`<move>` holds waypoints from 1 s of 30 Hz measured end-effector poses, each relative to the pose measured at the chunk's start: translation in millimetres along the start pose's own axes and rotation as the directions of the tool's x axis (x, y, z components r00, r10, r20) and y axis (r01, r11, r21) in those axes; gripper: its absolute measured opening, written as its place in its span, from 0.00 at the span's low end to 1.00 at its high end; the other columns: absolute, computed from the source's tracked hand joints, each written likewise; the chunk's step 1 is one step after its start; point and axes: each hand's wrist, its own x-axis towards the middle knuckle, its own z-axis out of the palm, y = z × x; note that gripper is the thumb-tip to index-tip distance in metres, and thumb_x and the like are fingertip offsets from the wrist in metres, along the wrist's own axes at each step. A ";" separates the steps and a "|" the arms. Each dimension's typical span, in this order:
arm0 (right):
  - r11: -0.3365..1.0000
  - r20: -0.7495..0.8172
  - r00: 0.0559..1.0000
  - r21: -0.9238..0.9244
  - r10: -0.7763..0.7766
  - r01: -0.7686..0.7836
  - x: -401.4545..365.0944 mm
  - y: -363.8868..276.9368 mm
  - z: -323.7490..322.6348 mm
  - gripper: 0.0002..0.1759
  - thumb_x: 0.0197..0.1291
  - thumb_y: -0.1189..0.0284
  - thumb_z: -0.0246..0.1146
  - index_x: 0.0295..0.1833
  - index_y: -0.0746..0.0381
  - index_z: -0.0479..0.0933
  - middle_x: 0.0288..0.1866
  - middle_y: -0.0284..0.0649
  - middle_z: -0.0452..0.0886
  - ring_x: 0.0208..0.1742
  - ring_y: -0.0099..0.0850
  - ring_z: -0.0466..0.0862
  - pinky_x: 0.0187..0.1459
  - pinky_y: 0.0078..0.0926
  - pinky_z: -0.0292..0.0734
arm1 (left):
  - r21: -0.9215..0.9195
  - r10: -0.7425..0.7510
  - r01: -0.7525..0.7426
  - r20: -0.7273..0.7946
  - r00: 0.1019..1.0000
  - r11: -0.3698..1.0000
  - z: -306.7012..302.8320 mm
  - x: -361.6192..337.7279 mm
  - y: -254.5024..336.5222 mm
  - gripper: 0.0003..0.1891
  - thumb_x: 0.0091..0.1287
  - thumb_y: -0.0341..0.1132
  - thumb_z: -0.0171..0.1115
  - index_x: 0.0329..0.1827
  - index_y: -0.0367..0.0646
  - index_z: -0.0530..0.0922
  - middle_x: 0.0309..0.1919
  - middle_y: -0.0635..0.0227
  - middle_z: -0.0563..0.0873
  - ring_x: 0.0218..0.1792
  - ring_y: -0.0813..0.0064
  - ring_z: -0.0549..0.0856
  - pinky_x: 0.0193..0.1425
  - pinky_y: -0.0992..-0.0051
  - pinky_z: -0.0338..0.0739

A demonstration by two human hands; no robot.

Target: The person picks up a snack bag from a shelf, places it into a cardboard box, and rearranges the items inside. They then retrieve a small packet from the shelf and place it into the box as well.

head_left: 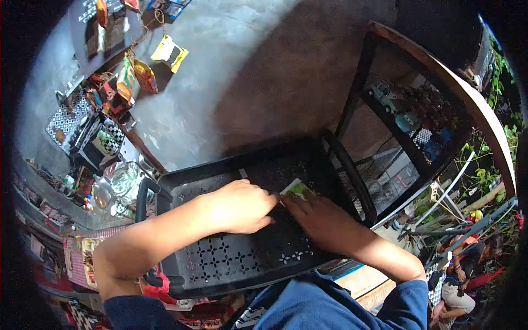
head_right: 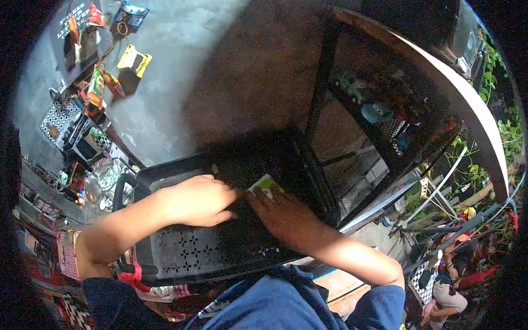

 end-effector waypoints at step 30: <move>0.969 0.114 0.992 0.234 0.058 -0.084 2.5 -7.5 -13.0 0.43 0.48 0.68 0.67 0.67 0.70 0.54 0.62 0.61 0.63 0.62 0.52 0.69 0.62 0.38 0.66 | 0.079 -0.020 0.013 0.087 0.996 0.997 18.3 8.3 2.1 0.18 0.44 0.41 0.70 0.29 0.33 0.81 0.31 0.48 0.83 0.38 0.51 0.82 0.46 0.59 0.76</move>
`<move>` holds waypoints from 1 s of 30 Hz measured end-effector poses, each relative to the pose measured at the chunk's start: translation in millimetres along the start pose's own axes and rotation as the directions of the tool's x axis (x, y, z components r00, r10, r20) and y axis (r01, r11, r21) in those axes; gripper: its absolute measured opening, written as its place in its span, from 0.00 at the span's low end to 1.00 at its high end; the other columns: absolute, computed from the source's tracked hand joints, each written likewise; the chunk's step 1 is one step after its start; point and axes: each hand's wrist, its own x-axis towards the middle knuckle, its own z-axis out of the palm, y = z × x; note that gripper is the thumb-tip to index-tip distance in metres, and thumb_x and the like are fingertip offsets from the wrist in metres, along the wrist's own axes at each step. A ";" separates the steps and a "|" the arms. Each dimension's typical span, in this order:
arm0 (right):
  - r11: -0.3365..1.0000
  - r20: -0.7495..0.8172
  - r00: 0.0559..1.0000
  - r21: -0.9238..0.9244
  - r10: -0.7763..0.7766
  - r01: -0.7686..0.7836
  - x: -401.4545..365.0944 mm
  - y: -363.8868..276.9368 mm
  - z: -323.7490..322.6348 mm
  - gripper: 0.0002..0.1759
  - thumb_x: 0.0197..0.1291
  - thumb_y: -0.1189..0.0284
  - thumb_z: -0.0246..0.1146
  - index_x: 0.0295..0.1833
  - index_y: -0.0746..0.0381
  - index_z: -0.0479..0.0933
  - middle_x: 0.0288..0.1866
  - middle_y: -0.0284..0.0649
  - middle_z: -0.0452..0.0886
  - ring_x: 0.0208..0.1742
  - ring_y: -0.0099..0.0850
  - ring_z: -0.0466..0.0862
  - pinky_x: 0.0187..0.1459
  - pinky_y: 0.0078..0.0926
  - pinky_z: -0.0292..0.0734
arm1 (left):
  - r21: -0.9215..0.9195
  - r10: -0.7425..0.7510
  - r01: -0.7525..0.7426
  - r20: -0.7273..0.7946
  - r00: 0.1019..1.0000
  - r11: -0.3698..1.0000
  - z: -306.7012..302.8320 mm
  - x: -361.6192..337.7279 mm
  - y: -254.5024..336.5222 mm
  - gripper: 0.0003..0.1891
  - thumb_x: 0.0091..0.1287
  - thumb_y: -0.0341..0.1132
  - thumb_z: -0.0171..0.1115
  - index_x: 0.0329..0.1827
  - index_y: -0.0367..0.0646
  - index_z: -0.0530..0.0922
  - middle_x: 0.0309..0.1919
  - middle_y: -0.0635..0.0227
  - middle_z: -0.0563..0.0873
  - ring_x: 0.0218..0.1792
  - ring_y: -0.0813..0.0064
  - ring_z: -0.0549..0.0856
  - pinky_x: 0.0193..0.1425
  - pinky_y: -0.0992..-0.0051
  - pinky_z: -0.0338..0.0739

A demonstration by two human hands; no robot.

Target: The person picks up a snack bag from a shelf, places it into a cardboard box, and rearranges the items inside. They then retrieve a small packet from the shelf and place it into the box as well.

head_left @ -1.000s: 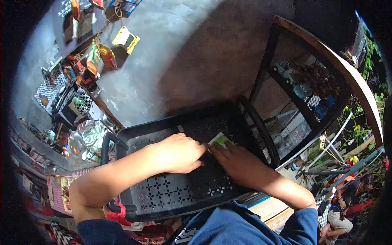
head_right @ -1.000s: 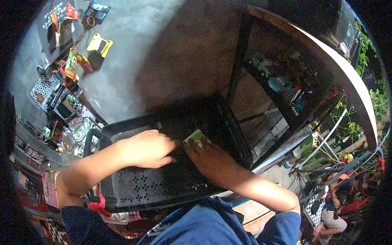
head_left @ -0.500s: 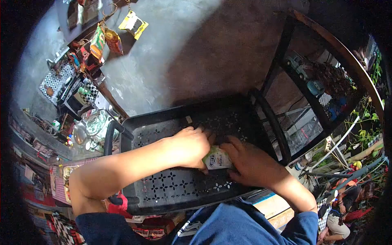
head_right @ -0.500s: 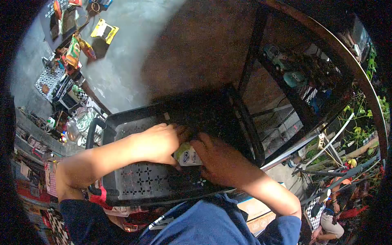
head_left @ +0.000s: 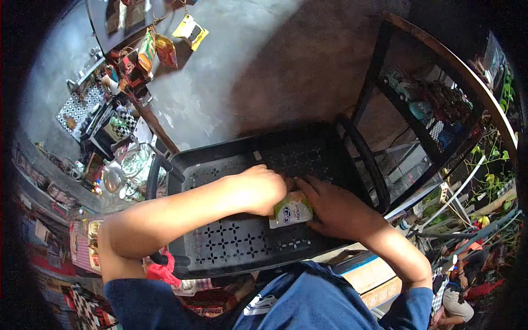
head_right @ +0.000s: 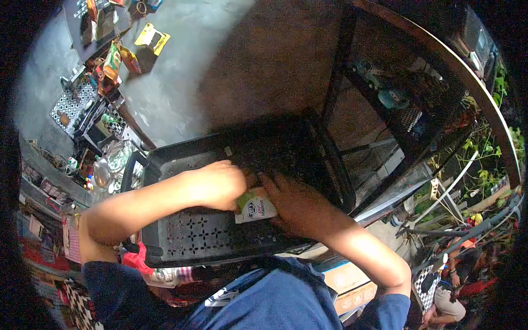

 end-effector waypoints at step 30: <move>0.987 -0.328 0.938 0.076 -0.112 0.144 -13.9 -8.3 -12.6 0.29 0.48 0.86 0.53 0.61 0.64 0.64 0.46 0.49 0.68 0.44 0.48 0.76 0.45 0.39 0.73 | -0.126 -0.077 0.057 -0.166 0.983 0.990 -49.9 -38.1 2.5 0.08 0.54 0.31 0.58 0.31 0.35 0.72 0.30 0.54 0.78 0.39 0.52 0.79 0.44 0.59 0.73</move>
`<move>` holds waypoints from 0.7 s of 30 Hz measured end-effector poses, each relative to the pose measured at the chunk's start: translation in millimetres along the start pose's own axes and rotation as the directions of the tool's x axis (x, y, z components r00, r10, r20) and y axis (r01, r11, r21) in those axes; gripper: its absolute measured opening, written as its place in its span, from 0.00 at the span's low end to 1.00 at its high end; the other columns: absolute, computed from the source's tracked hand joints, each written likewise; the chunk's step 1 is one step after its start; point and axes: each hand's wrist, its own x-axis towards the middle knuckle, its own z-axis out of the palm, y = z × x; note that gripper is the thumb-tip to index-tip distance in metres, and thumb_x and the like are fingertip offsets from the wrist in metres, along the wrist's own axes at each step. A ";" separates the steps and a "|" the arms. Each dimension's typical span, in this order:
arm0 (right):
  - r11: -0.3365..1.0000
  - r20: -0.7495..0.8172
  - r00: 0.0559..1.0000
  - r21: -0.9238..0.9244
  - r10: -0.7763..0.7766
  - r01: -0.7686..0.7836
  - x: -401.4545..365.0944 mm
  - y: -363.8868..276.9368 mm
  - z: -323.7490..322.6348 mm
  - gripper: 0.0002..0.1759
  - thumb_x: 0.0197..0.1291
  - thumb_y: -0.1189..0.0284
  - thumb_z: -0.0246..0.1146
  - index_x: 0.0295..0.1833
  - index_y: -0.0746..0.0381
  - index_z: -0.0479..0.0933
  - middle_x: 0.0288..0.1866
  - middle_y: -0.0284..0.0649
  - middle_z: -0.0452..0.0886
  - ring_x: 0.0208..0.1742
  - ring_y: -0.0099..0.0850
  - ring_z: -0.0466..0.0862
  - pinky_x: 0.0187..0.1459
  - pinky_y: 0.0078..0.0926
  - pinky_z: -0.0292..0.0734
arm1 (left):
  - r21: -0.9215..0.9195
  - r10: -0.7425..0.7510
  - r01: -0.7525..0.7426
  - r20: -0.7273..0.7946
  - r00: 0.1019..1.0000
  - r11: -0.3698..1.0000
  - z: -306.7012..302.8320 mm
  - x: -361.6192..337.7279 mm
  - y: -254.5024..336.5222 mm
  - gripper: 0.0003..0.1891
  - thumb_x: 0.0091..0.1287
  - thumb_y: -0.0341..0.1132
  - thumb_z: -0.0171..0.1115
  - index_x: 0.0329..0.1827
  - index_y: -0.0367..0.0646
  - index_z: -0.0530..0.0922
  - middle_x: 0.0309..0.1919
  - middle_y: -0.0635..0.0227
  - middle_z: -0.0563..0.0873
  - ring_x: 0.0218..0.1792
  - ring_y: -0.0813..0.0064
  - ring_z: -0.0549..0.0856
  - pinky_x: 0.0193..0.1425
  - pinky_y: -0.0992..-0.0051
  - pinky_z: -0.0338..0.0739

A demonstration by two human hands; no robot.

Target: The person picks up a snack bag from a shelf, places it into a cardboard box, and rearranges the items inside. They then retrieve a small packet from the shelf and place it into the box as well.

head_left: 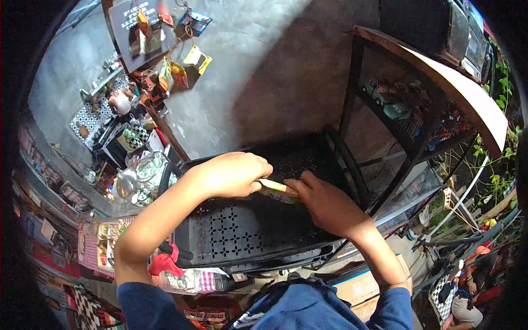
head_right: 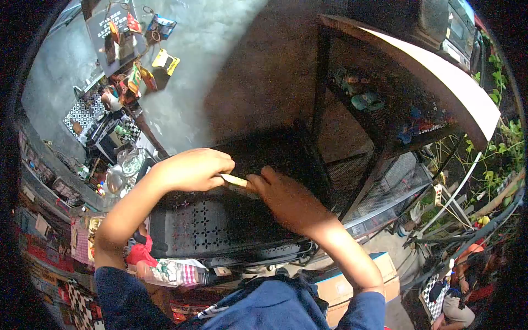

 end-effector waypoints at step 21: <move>0.932 -0.384 0.877 0.094 -0.289 0.349 -26.4 -133.2 -9.4 0.19 0.51 0.84 0.58 0.51 0.64 0.73 0.35 0.44 0.71 0.33 0.41 0.76 0.34 0.34 0.73 | 0.049 -0.046 0.078 -0.469 0.882 0.996 -10.2 -173.0 109.6 0.09 0.50 0.30 0.59 0.32 0.36 0.70 0.30 0.57 0.73 0.37 0.56 0.76 0.43 0.63 0.72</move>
